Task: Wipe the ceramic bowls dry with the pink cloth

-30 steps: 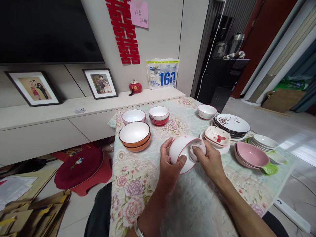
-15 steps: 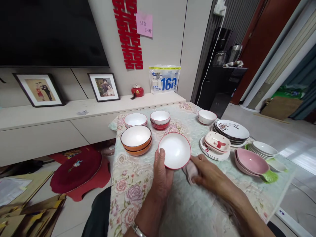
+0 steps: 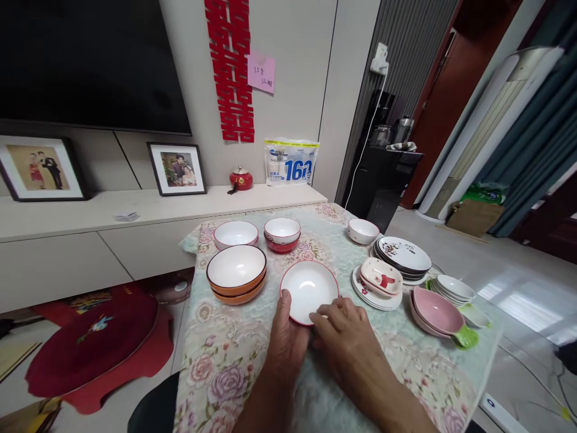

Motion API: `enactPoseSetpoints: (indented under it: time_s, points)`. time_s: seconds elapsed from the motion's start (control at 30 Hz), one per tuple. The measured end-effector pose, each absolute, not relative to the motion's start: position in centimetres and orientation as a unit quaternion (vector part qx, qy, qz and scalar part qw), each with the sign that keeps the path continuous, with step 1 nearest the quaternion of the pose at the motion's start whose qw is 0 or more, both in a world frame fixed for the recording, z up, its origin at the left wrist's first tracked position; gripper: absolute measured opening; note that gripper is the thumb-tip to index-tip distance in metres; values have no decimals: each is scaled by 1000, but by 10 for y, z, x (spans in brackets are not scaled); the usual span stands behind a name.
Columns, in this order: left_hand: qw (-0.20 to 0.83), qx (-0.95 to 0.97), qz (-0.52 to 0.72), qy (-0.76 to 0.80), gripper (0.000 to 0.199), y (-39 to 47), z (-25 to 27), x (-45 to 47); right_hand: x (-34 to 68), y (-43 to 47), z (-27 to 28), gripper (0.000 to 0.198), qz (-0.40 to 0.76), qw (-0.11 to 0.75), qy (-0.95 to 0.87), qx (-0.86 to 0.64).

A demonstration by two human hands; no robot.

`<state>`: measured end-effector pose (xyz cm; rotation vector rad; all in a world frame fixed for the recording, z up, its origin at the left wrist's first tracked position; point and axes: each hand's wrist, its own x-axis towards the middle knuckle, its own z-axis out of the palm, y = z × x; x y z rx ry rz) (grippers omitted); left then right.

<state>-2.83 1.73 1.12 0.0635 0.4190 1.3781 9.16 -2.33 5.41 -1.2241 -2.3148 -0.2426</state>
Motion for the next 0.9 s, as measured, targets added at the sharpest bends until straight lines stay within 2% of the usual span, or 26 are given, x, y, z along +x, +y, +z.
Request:
enactPoseSetpoints:
  time_s: [0.1,0.2,0.33,0.43,0.53,0.6,0.7,0.9]
  points:
    - [762,33,620,185,54,18,11,-30,80,-12,38,11,-161,227,-861,-426]
    - [754,54,630,175,53,19,12,-30,82,-2,35,23,-172,196,-878,-402]
    - [745,82,641,166,54,19,12,-31,101,11,48,21,-124,235,-872,-412]
    - [735,89,622,256,55,19,8,-30,126,32,61,14,-66,262,-853,-446]
    - [721,174,580,338,56,19,-4,-24,156,63,77,19,-23,275,-820,-502]
    - [697,269,549,375,51,21,-14,-18,176,85,88,22,13,280,-798,-534]
    - [655,372,510,414,38,24,-25,-10,201,115,103,24,-11,257,-755,-603]
    - [612,437,486,445,19,28,-26,-7,231,160,115,20,-53,209,-729,-650]
